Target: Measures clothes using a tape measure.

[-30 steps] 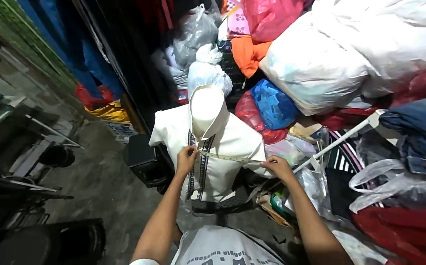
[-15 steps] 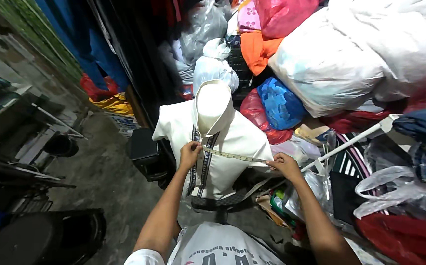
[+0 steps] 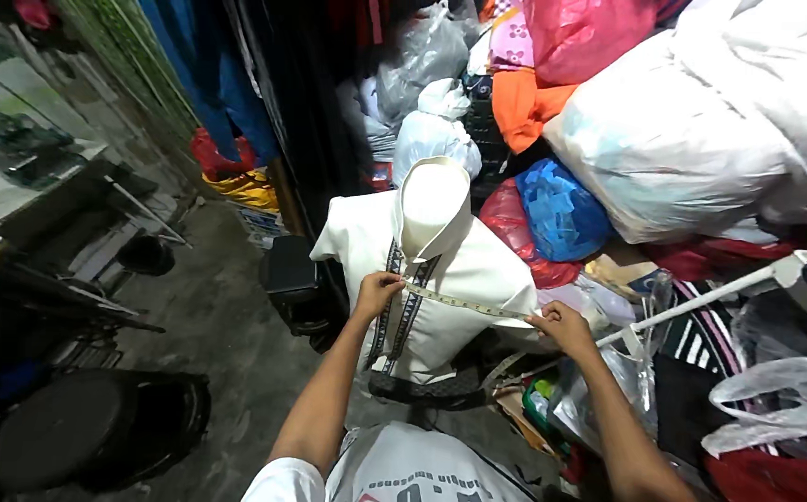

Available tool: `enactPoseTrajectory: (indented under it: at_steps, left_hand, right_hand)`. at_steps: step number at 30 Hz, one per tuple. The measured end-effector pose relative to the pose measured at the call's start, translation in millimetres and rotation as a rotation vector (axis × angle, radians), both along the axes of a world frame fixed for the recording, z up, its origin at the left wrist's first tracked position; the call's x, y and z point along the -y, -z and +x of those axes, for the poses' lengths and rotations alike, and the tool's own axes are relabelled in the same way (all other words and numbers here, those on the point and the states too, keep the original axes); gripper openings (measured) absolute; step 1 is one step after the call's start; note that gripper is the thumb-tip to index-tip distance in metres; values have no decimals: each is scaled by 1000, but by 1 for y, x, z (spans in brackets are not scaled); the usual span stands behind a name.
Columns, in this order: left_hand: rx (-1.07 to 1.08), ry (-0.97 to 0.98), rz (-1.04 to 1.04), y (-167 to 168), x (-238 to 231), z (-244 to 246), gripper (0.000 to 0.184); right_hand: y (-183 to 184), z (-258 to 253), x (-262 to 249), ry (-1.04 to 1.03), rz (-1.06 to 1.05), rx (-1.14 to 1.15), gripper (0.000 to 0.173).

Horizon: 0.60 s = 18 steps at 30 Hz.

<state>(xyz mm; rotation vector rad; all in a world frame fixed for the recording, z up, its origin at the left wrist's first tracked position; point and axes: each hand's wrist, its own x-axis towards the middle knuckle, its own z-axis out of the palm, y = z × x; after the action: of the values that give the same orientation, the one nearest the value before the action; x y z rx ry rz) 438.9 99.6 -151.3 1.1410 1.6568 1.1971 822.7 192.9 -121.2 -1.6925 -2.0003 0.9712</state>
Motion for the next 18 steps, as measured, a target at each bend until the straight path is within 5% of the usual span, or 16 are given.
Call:
enactPoseTrajectory:
  at_steps: [18]
  left_hand:
    - [59, 76, 23, 6, 2, -5, 18]
  right_hand:
    - [-2, 4, -1, 4, 17, 7, 35]
